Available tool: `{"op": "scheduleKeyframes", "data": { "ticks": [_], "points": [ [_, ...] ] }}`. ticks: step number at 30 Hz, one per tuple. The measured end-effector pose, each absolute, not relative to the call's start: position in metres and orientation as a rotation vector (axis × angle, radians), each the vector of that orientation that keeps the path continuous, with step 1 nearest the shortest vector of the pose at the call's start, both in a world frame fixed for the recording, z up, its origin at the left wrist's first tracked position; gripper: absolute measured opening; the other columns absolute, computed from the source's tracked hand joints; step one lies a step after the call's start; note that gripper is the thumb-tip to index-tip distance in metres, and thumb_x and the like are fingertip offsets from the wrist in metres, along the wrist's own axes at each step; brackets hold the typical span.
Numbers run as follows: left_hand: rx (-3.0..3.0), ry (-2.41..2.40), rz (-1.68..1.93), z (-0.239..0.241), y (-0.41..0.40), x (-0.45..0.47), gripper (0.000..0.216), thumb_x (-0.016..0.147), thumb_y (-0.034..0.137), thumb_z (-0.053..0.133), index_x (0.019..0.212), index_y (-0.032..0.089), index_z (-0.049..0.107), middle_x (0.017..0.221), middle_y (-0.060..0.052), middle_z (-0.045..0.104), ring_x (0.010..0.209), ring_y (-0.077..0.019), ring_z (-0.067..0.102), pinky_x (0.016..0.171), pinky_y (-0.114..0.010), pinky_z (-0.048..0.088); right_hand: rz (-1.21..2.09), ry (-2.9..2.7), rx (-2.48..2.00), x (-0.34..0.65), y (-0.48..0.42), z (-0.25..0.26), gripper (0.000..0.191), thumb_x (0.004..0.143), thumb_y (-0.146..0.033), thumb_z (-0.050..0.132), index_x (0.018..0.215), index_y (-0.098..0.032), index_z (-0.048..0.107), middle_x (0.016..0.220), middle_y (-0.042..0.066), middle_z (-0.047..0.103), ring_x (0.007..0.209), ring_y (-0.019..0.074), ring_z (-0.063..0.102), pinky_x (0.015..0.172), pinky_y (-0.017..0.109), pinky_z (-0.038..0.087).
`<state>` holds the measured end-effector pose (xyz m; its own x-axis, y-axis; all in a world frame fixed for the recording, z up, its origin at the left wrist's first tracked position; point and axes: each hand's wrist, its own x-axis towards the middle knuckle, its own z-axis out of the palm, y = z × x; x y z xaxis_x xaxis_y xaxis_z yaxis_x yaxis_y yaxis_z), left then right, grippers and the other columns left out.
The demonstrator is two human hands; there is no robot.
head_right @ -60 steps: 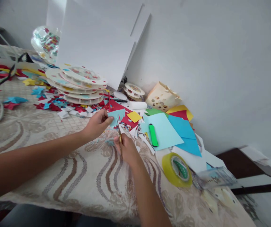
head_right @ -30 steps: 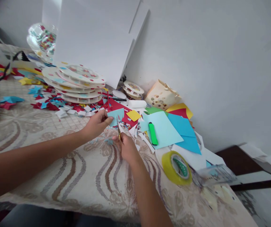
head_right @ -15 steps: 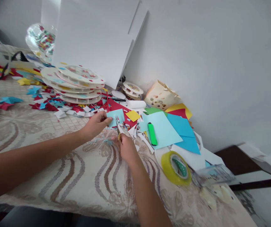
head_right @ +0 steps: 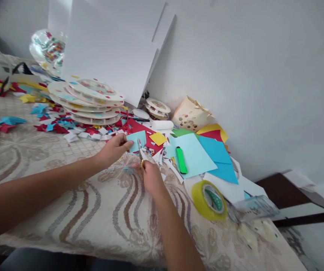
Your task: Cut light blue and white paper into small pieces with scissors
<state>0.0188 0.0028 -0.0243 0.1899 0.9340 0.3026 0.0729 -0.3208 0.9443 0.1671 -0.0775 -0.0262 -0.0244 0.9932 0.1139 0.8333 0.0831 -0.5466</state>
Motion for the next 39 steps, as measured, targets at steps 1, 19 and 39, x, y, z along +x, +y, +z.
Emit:
{"op": "scheduleKeyframes", "data": {
  "ticks": [1,19,39],
  "points": [
    [1.594,0.983,1.248,-0.024,0.003,0.019,0.019,0.073,0.029,0.052,0.063,0.019,0.040,0.056,0.004,0.043,0.053,-0.0101,0.043,0.051,-0.023,0.031,0.465,-1.903,-1.793,0.167,-0.078,-0.026,0.036,0.083,-0.047,0.042,0.064,-0.017,0.047,0.048,-0.001,0.048,0.049,0.0118,0.043,0.049,0.022,0.025],
    [1.315,0.786,1.418,-0.015,0.012,0.011,0.021,0.071,0.030,0.055,0.066,0.018,0.040,0.055,0.006,0.043,0.050,-0.0061,0.041,0.049,-0.020,0.035,0.599,-1.973,-1.681,0.168,-0.085,-0.025,0.041,0.087,-0.052,0.028,0.066,-0.019,0.039,0.054,-0.004,0.043,0.050,0.0103,0.040,0.051,0.021,0.029],
    [1.532,0.761,1.292,-0.028,0.006,0.019,0.014,0.075,0.029,0.052,0.077,0.017,0.047,0.068,0.002,0.050,0.062,-0.0097,0.046,0.057,-0.023,0.037,0.445,-1.992,-1.741,0.166,-0.086,-0.025,0.033,0.088,-0.046,0.032,0.081,-0.018,0.048,0.060,-0.002,0.046,0.055,0.0121,0.041,0.055,0.022,0.031]
  ]
}}
